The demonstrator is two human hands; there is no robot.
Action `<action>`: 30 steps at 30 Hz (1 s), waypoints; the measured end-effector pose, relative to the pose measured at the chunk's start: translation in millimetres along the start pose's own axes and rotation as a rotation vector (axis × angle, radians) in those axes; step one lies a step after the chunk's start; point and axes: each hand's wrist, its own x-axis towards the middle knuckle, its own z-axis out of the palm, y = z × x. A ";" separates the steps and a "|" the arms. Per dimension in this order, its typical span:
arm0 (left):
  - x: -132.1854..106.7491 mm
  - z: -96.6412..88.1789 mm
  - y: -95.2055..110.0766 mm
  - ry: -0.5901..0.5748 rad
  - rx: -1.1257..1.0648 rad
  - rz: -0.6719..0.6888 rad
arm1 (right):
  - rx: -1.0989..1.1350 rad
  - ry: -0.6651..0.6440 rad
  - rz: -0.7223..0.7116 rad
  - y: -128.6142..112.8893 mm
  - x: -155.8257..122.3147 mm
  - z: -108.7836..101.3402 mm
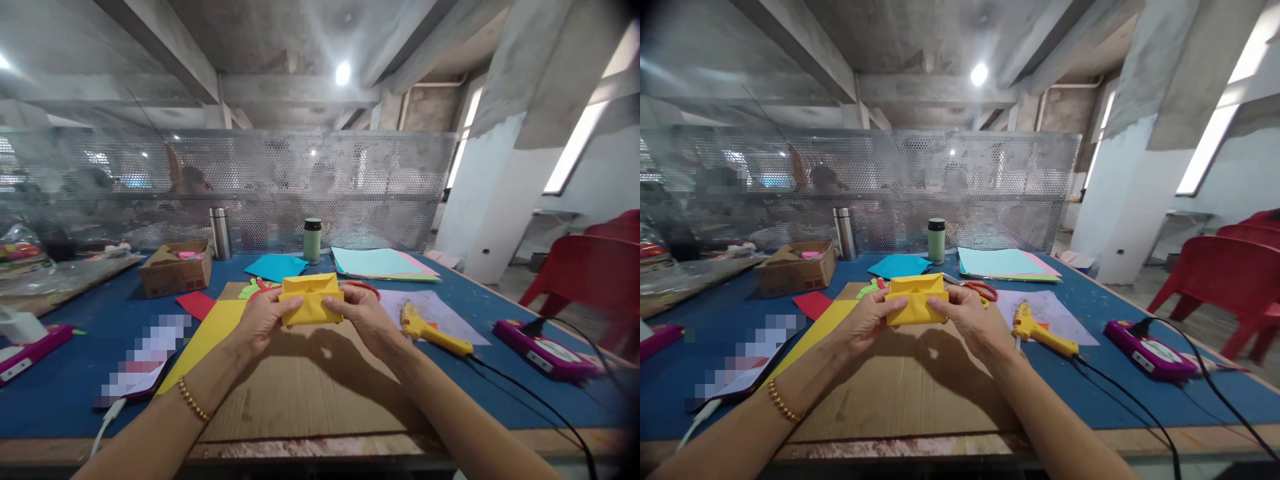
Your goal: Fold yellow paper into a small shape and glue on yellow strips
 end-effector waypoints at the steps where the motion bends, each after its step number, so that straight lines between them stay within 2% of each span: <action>1: 0.4 -0.5 -0.6 0.015 0.006 0.002 | -0.008 0.004 -0.002 -0.3 -0.3 0.9; 5: 1.0 -1.8 -1.6 0.038 0.014 0.004 | -0.013 0.055 0.022 -0.6 0.4 1.7; 12: -0.4 0.8 -2.5 0.020 -0.010 -0.011 | -0.024 0.062 0.047 0.4 1.4 0.6; 17: 1.2 2.4 -5.2 0.054 -0.014 0.015 | -0.066 0.088 0.050 -0.4 1.1 5.7; 24: 3.1 -0.9 -5.2 0.083 0.030 0.045 | 0.074 0.061 0.110 -0.8 2.6 11.7; 30: 3.2 -0.8 -4.2 0.062 0.034 0.040 | 0.155 0.130 0.149 0.0 3.6 11.3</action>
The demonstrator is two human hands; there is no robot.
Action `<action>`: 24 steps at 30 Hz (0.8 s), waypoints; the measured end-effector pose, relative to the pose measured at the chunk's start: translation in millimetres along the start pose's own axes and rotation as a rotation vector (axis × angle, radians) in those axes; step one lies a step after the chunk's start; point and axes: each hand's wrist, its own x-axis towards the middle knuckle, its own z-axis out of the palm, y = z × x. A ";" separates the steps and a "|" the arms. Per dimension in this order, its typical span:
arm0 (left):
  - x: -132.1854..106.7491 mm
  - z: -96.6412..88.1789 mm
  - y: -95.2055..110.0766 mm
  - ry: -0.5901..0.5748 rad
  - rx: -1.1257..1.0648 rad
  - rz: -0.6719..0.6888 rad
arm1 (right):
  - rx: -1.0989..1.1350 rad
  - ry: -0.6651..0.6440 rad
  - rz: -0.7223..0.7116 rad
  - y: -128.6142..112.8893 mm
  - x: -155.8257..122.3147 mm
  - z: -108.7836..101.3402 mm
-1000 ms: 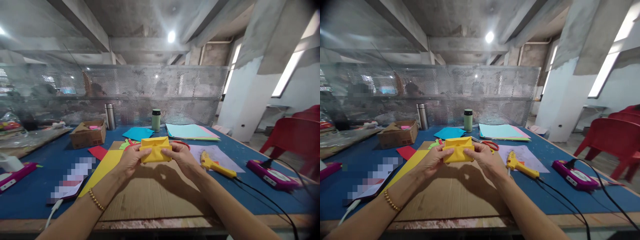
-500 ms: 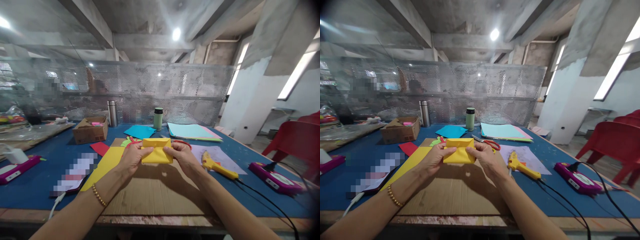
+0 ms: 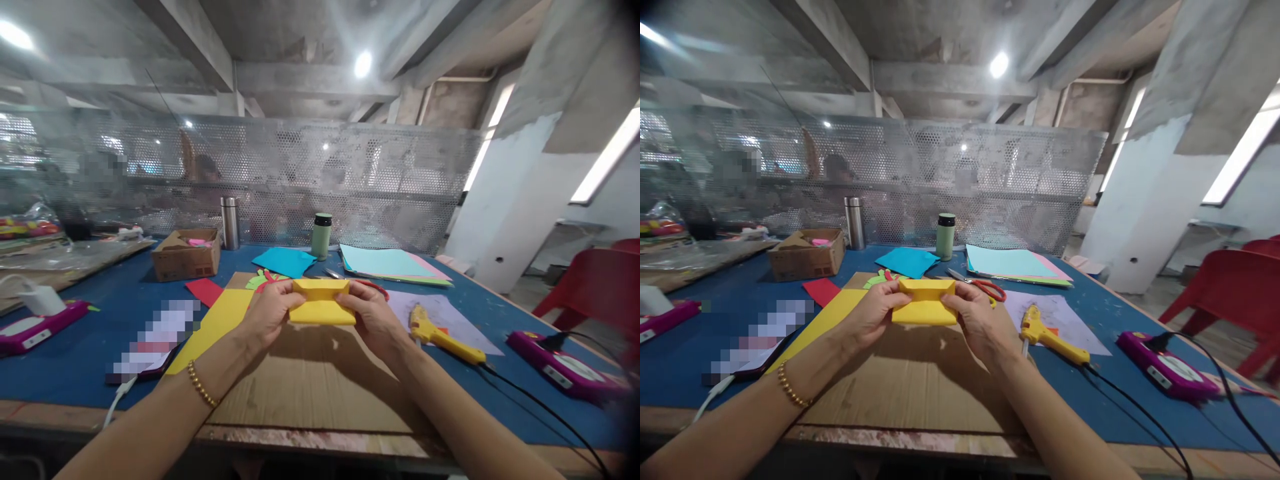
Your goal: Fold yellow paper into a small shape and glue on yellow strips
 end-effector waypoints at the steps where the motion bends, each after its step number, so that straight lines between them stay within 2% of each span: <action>1: -0.4 0.7 1.2 -0.004 -0.016 0.000 | 0.011 0.010 0.005 0.1 0.4 -0.2; 6: -3.9 3.7 9.8 0.013 -0.055 -0.007 | 0.042 0.063 0.046 -0.9 1.1 -0.1; 12: -6.2 2.5 16.0 -0.004 -0.044 0.003 | 0.008 0.028 0.044 -1.8 -0.7 -2.3; 20: -4.0 0.0 15.4 0.046 -0.019 0.017 | -0.024 -0.157 -0.068 -6.4 -4.1 -6.7; 24: -4.6 0.1 13.1 0.038 -0.014 0.007 | -0.175 -0.063 -0.110 -2.8 -5.1 -2.6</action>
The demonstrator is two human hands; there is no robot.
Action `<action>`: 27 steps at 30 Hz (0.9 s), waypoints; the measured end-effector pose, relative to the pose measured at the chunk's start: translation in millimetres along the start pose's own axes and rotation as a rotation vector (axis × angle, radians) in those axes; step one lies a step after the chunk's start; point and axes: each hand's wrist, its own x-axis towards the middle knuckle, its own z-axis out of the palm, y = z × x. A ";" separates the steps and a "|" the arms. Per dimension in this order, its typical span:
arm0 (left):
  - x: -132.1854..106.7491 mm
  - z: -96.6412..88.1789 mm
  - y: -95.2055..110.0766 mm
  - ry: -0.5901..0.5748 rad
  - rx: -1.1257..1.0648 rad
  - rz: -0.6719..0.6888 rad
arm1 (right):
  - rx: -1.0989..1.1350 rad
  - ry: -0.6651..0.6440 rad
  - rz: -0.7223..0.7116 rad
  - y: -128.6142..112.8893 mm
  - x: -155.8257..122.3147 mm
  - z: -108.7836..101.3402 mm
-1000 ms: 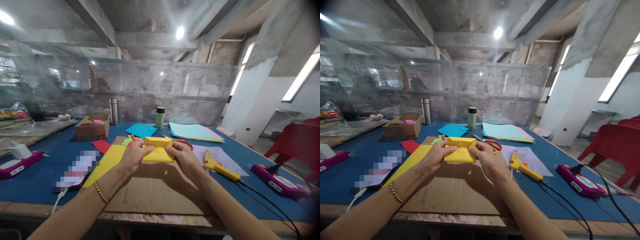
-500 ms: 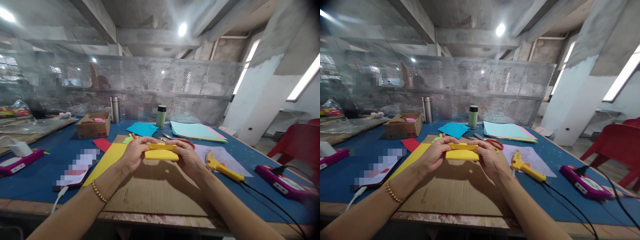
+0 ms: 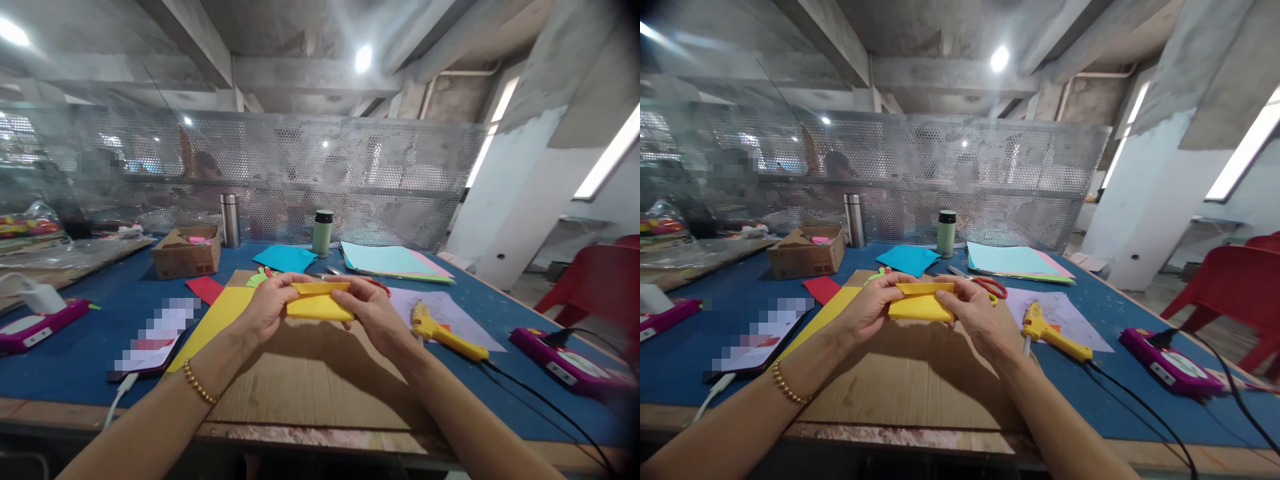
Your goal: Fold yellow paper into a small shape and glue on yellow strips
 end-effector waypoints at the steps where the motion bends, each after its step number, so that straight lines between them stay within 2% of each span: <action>1: -0.5 0.2 -0.2 -0.001 0.007 -0.007 | -0.023 0.025 -0.001 0.9 -0.1 1.5; 7: -3.8 2.7 3.9 -0.042 0.006 -0.049 | -0.027 0.135 -0.006 1.0 -0.1 5.8; 15: -2.2 0.9 8.1 -0.006 -0.079 -0.068 | -0.071 0.085 -0.013 0.3 -0.6 1.3; 20: -3.1 -2.1 11.3 -0.108 -0.142 -0.153 | -0.067 0.115 -0.016 0.0 -0.1 2.3; 24: -3.2 -2.8 6.1 -0.085 -0.040 -0.094 | -0.171 0.079 -0.061 0.4 -1.5 3.0; 27: -1.2 -5.8 0.4 -0.116 0.091 -0.076 | -0.371 0.036 -0.144 -2.1 -3.8 1.4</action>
